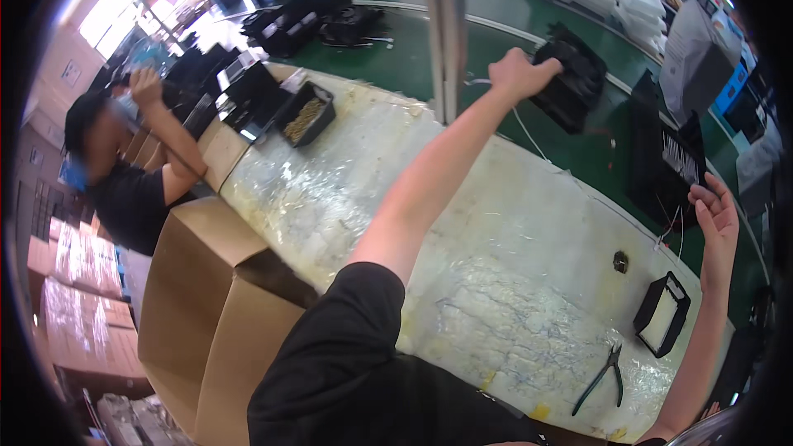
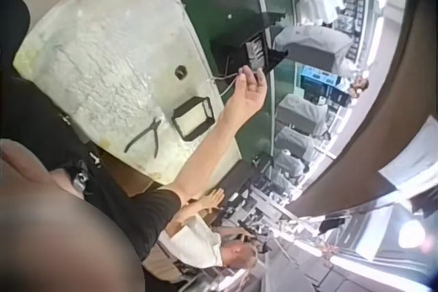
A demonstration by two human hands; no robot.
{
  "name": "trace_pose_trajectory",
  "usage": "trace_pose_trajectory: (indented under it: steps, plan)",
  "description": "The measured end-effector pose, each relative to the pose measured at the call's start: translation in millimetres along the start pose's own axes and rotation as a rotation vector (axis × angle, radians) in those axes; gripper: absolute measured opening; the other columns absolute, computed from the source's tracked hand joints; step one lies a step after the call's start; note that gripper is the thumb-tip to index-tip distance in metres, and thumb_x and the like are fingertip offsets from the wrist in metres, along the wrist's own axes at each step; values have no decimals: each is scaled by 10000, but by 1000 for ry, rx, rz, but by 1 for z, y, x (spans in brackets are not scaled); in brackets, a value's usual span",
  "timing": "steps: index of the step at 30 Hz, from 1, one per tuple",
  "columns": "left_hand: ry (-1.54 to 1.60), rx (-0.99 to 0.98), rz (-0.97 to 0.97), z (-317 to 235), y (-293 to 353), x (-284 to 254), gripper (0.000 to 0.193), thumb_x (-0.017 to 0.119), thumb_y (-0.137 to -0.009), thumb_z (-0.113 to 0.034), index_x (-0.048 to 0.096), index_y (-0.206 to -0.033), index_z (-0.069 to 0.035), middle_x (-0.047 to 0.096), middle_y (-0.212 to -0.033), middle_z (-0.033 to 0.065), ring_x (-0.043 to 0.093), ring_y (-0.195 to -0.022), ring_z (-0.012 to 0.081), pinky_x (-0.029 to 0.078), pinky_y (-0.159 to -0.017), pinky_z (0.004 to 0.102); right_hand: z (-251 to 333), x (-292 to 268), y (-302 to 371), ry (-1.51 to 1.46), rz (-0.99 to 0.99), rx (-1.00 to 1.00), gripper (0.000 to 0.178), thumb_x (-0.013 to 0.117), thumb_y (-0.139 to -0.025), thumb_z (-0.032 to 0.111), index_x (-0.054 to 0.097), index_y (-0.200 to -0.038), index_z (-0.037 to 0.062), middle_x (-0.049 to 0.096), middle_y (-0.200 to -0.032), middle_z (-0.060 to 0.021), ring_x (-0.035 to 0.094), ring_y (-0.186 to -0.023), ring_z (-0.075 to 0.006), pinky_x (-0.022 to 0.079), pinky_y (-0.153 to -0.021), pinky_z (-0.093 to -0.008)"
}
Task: Assembling electronic cooling units by securing fans into plastic housings and managing wires with zip ties.
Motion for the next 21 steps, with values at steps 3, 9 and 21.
trace_pose_trajectory:
  steps: [3,9,21]
  plan:
    - [200,165,-68,-33,63,-37,699,784,-580,-535,637,-950,40,679,-954,209,660,-952,302,503,-855,353,63,29,-8,58,-33,-196,479,616,-933,107,471,-1379,10,601,-1231,-104,536,-1198,-179,371,-1054,-308]
    - [170,468,124,-86,212,-107,666,799,-605,-475,594,-948,57,654,-907,199,654,-899,318,508,-819,370,150,104,-17,164,141,-309,777,726,-804,337,411,-1424,-8,586,-1249,-120,533,-1203,-198,370,-1054,-314]
    - [6,397,664,-15,333,-99,861,816,-563,-660,613,-886,112,650,-763,211,679,-741,293,521,-671,348,119,168,132,-77,466,76,669,817,-669,205,539,-1249,20,638,-1091,-65,595,-1010,-145,455,-912,-279]
Point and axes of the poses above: each hand's wrist, its own y-axis away from the middle knuckle, its own x-axis out of the palm, z = x × y, the point moved 9 cm from there along -y, towards the middle knuckle
